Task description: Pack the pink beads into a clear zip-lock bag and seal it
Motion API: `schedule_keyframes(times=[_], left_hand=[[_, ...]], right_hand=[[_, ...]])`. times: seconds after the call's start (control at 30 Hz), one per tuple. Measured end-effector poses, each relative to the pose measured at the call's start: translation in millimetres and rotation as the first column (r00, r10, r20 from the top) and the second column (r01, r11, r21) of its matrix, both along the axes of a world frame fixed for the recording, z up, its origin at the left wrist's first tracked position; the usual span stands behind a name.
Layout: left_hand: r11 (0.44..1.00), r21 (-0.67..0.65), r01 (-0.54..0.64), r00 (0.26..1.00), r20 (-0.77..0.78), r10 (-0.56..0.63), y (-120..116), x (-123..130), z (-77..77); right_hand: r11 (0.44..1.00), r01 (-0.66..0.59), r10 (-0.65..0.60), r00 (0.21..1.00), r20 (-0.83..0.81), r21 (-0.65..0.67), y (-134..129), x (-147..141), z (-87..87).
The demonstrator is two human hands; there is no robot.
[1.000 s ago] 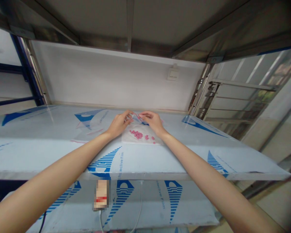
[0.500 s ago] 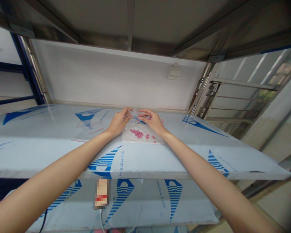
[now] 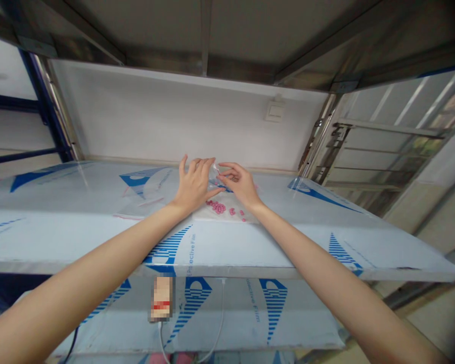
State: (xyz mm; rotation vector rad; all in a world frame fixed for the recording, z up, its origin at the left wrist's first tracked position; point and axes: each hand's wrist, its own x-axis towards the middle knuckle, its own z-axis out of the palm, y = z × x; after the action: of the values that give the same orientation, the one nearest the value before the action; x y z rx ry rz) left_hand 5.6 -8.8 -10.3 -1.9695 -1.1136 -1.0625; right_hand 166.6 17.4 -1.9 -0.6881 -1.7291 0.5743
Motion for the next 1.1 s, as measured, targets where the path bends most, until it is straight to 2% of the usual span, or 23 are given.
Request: schedule_keyframes(times=[0.27, 0.6, 0.9, 1.1], left_hand=[[1.000, 0.024, 0.004, 0.999, 0.046, -0.005, 4, -5, -2.0], [0.998, 0.059, -0.011, 0.999, -0.040, 0.014, 2, -11, 2.7], [1.000, -0.003, -0.024, 0.994, -0.111, 0.024, 2, -11, 2.3], [0.999, -0.025, 0.034, 0.993, -0.111, -0.037, 4, -10, 2.7]], right_hand=[[0.991, -0.115, 0.108, 0.990, -0.085, -0.073, -2, -4, -2.5], [0.990, -0.116, 0.110, 0.991, -0.072, -0.085, 0, -4, -3.4], [0.989, -0.115, 0.110, 0.992, -0.061, -0.089, 0, -3, -3.1], [0.989, -0.128, 0.125, 0.991, -0.044, -0.070, -2, -4, -3.3]])
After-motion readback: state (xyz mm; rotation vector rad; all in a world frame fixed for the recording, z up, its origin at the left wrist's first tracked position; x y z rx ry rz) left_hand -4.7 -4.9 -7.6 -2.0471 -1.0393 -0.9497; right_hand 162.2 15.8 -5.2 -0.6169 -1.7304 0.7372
